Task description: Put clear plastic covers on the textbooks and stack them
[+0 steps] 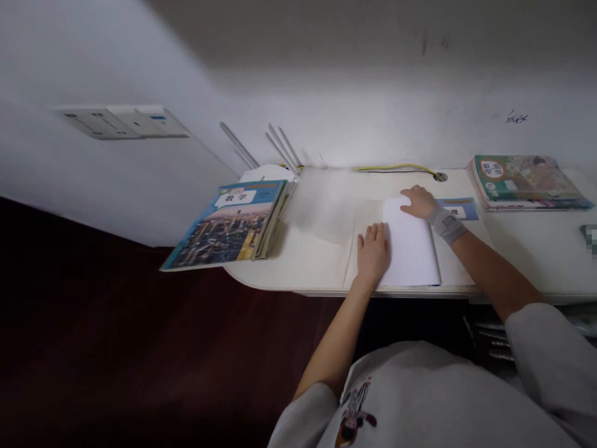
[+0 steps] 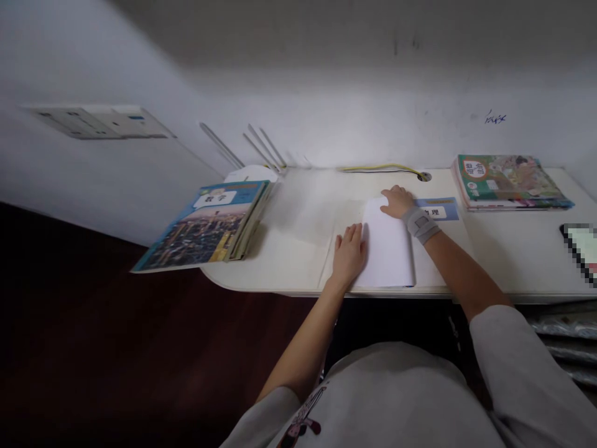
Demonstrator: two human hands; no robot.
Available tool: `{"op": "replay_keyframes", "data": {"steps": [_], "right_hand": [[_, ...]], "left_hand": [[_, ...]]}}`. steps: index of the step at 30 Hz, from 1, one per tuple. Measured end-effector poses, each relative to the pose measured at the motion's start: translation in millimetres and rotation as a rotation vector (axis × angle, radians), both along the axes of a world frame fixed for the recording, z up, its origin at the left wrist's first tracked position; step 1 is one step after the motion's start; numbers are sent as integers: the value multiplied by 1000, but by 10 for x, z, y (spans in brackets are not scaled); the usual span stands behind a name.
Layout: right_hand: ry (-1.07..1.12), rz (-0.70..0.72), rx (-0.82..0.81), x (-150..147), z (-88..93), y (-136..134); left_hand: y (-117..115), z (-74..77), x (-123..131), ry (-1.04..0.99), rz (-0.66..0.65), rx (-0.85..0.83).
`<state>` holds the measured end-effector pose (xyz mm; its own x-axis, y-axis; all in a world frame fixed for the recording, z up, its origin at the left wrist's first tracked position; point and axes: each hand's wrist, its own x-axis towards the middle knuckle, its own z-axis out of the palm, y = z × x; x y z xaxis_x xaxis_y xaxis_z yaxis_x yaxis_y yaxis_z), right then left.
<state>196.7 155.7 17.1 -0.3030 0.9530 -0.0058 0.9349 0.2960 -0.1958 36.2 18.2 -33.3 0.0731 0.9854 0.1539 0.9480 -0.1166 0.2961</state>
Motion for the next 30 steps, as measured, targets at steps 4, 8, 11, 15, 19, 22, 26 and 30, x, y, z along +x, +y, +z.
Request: {"op": "replay_keyframes", "data": {"steps": [4, 8, 11, 15, 19, 22, 26, 30], "right_hand": [[-60, -12, 31, 0, -88, -50], [-17, -13, 35, -24, -119, -34], [23, -20, 50, -61, -131, -12], [48, -91, 57, -84, -168, 7], [122, -168, 41, -39, -224, 52], [151, -186, 48, 1, -248, 107], [262, -167, 65, 44, -248, 163], [447, -64, 104, 160, -285, 102]], "left_hand": [[-8, 5, 5, 1, -5, 8], [-13, 19, 14, 5, -6, -14], [5, 28, 3, -8, -11, -12], [-38, 77, -12, -43, -16, 18], [-330, 156, 96, -15, -230, 170], [-603, 161, 250, 42, -515, 225], [-770, 80, 380, 126, -546, 235], [-807, 18, 362, 167, -507, 306]]}}
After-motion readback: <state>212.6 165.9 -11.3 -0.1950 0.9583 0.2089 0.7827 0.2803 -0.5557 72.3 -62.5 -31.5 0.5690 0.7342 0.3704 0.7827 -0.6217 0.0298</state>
